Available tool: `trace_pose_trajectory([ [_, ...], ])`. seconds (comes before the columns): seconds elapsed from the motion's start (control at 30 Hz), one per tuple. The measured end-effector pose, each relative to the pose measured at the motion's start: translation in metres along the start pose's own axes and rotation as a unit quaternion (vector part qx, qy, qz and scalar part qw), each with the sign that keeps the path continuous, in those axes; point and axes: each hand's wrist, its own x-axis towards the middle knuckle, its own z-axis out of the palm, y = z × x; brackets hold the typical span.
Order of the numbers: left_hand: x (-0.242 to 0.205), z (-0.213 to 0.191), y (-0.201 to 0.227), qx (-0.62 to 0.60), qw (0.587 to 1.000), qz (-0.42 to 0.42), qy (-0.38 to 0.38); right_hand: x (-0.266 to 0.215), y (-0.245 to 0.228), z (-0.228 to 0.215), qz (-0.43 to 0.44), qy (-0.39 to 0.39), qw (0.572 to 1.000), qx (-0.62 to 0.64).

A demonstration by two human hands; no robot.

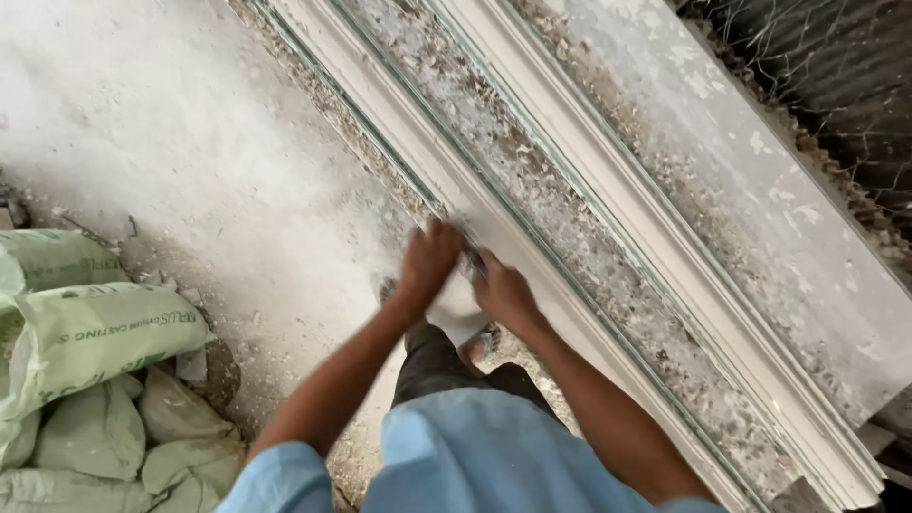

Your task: Scraping excess material from decorative gypsum mouldings using a scraper tool.

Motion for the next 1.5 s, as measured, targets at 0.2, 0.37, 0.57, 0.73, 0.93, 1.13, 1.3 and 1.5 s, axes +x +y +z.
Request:
trace_pose_trajectory([
  [0.2, 0.004, -0.016, 0.013, 0.064, 0.99, 0.02, -0.122, -0.013, 0.004, -0.003, 0.006, -0.007, 1.0, -0.02],
  [0.37, -0.017, 0.006, 0.061, -0.038, 0.987, 0.034, -0.15, -0.049, 0.036, -0.007, 0.019, -0.015, 1.0, -0.012],
  [0.57, 0.031, -0.029, -0.046, 0.014, 0.987, -0.073, -0.145, 0.039, -0.057, -0.011, 0.044, -0.074, 0.996, 0.003],
  [0.73, 0.008, -0.037, -0.025, -0.043, 0.974, -0.114, -0.192, 0.017, -0.043, -0.009, -0.02, -0.043, 0.998, -0.028],
  [0.93, -0.081, -0.069, 0.064, -0.222, 0.973, -0.054, 0.006, -0.131, 0.042, -0.043, 0.077, -0.086, 0.992, -0.047],
  [1.13, -0.113, -0.109, 0.071, -0.37, 0.897, -0.187, -0.155, -0.144, 0.066, -0.037, 0.023, 0.043, 0.997, 0.063],
  [1.3, -0.102, -0.096, 0.099, -0.773, 0.559, -0.243, -0.179, -0.115, 0.025, -0.017, -0.212, 0.009, 0.963, 0.168],
  [1.5, -0.102, -0.035, 0.083, -0.809, 0.479, -0.339, -0.038, -0.124, -0.029, -0.051, -0.112, -0.134, 0.969, 0.176],
])
